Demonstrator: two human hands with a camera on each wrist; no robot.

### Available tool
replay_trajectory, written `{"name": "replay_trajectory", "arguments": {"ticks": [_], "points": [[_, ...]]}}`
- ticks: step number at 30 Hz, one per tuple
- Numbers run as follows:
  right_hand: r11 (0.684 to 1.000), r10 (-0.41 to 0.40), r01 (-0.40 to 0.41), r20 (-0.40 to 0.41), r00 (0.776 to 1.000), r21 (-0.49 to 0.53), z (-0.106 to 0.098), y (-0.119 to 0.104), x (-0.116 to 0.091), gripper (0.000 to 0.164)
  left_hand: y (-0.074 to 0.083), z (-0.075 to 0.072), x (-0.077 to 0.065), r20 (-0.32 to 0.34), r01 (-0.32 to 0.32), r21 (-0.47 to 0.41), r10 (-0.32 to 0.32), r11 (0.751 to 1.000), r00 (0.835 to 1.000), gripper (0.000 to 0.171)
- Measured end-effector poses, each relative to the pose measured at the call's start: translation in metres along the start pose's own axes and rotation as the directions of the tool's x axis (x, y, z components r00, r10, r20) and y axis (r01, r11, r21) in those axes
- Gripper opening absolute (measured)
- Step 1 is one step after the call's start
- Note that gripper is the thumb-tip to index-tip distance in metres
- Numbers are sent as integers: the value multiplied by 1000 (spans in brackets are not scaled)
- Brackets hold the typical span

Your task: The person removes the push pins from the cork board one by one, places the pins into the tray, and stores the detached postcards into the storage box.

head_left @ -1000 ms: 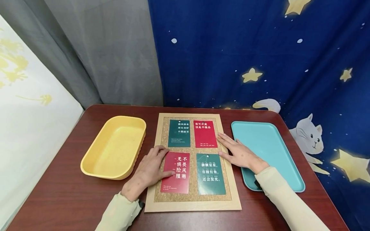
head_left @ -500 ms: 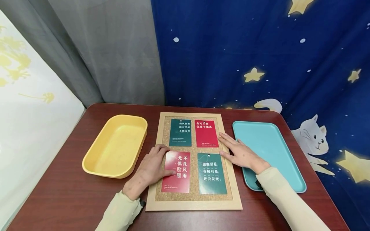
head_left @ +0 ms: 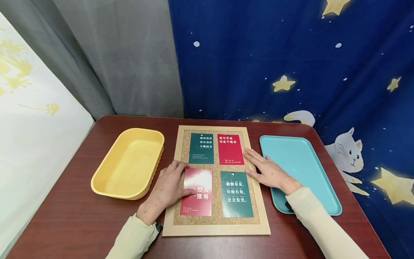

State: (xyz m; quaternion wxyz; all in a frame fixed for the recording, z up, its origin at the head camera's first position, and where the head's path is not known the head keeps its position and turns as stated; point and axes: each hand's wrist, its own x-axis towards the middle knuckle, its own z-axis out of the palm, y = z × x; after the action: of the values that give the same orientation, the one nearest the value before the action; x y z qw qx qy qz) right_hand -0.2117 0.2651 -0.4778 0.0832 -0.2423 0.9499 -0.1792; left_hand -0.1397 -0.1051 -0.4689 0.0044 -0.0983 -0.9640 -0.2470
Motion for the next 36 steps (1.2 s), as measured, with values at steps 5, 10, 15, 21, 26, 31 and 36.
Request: {"name": "replay_trajectory", "arguments": {"ticks": [5,10,15,21,26,31,36], "points": [[1000,-1,1,1,1000,-1,-1,0,-1,76,1,1,0,-14,-14,20,14,1000,1000,89],[1000,-3,3,0,1000,-4,-1,0,0,75,1,0,0,-15,-20,22,20,1000,1000,89],[1000,0,0,0,1000,-6,-1,0,0,75,2,-1,0,-40,-35,4,35,999,999,89],[1000,-1,1,-2,1000,-8,-1,0,1,75,3,-1,1,-44,-25,-121,19,992,999,85],[1000,-3,3,1,1000,-6,0,0,0,75,3,-2,-1,-45,-23,-211,14,977,999,86],[1000,2,-2,2,1000,-3,0,0,0,75,3,-3,-2,-73,-63,-297,43,953,996,85],[1000,9,-9,7,1000,-1,0,1,0,76,2,-4,0,-81,-64,-397,34,916,996,85]]}}
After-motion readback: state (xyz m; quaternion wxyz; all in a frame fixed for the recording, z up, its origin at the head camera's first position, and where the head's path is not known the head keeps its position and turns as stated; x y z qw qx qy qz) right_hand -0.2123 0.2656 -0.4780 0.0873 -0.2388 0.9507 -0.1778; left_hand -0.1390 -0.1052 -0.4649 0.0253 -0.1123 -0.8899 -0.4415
